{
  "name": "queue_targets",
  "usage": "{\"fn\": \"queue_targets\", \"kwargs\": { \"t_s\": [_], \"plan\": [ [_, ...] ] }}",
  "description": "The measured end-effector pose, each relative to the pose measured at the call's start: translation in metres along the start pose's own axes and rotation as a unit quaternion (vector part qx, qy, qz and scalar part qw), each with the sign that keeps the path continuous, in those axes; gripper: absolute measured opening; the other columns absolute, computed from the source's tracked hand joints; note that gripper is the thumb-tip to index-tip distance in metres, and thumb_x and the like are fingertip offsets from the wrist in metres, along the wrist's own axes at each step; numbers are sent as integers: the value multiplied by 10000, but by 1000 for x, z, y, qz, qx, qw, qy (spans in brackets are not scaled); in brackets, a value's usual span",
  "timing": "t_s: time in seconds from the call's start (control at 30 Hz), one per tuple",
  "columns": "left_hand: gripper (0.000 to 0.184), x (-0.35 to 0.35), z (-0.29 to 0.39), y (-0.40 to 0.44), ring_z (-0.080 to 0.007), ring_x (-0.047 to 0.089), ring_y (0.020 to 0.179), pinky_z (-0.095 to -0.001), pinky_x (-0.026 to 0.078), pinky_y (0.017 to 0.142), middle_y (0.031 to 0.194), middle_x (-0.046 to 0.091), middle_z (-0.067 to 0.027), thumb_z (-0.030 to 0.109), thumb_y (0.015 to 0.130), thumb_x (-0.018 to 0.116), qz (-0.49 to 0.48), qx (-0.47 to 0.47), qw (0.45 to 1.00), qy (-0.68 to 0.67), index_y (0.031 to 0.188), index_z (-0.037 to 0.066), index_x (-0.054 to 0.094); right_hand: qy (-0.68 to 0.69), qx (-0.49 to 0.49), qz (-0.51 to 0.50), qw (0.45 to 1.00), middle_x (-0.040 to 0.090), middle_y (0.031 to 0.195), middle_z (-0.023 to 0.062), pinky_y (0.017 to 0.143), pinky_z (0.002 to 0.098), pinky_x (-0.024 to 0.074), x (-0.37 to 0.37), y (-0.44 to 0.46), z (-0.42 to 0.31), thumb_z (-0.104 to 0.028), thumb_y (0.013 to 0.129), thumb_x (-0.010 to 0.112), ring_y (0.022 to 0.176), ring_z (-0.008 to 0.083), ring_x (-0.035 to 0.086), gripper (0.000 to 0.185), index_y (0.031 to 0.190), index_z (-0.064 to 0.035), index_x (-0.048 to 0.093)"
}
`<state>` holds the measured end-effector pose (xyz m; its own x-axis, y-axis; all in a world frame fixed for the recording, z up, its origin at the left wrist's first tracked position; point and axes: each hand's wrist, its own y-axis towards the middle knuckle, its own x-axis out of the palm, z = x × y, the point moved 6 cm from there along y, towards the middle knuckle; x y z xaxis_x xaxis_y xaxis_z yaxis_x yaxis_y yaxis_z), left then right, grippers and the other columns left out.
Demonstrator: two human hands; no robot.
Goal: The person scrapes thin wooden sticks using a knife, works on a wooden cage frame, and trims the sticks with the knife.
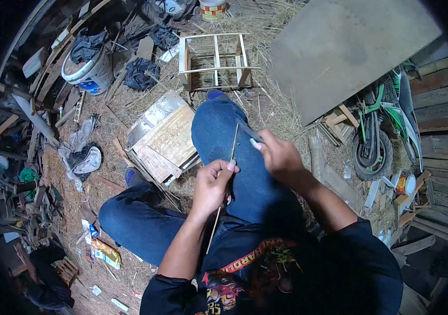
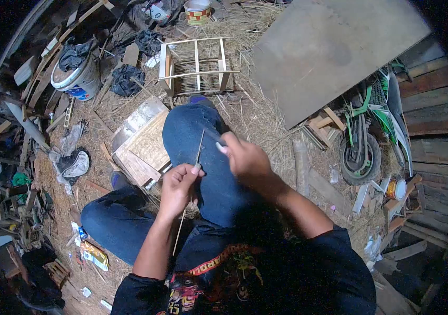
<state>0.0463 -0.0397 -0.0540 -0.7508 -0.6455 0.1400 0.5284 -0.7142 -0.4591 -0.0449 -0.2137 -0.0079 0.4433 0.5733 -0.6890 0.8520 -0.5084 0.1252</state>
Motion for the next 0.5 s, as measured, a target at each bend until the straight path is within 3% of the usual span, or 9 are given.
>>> {"fn": "queue_targets", "kwargs": {
  "t_s": [0.03,0.1,0.13,0.23,0.3,0.5],
  "plan": [
    [302,5,3,-2,-69,415,379,-248,348,380,533,487,35,271,1089,597,-6,4,1000,-31,949,14,675,-24,-22,14,999,650,796,183,618,510,535,-1,-1,2,-167,983,637,736,389,692,161,1133,-129,681],
    [286,9,5,-1,-74,394,365,-254,358,375,512,454,32,269,1109,550,-35,9,998,-49,1059,5,649,-85,-45,-11,995,681,869,174,640,481,543,1,-3,0,-146,980,643,770,369,706,230,1205,-139,692],
    [286,10,5,-1,-74,394,365,-254,358,375,512,454,32,269,1109,550,-37,9,998,-48,1059,5,649,-148,-67,-38,986,711,942,164,662,452,551,3,-5,-3,-125,977,649,805,349,719,305,1276,-150,702],
    [306,12,3,1,-80,378,359,-256,361,372,504,443,21,280,1118,527,-50,-23,992,-109,1039,7,642,-209,-87,-47,973,724,947,131,677,426,557,2,-8,-19,-129,970,652,817,308,720,418,1383,-196,678],
    [329,10,3,4,-86,397,361,-271,400,380,502,438,19,286,1125,508,-38,-20,994,-102,1021,-1,631,-176,-80,-41,980,719,929,125,678,411,554,1,-7,-17,-134,975,651,806,299,712,409,1379,-192,682],
    [335,9,3,4,-86,390,362,-272,384,378,518,461,25,293,1122,516,-10,-29,998,-62,989,8,630,-31,-38,3,999,684,848,116,670,382,536,-3,-4,-8,-177,993,662,741,283,681,307,1289,-155,741]
  ]
}}
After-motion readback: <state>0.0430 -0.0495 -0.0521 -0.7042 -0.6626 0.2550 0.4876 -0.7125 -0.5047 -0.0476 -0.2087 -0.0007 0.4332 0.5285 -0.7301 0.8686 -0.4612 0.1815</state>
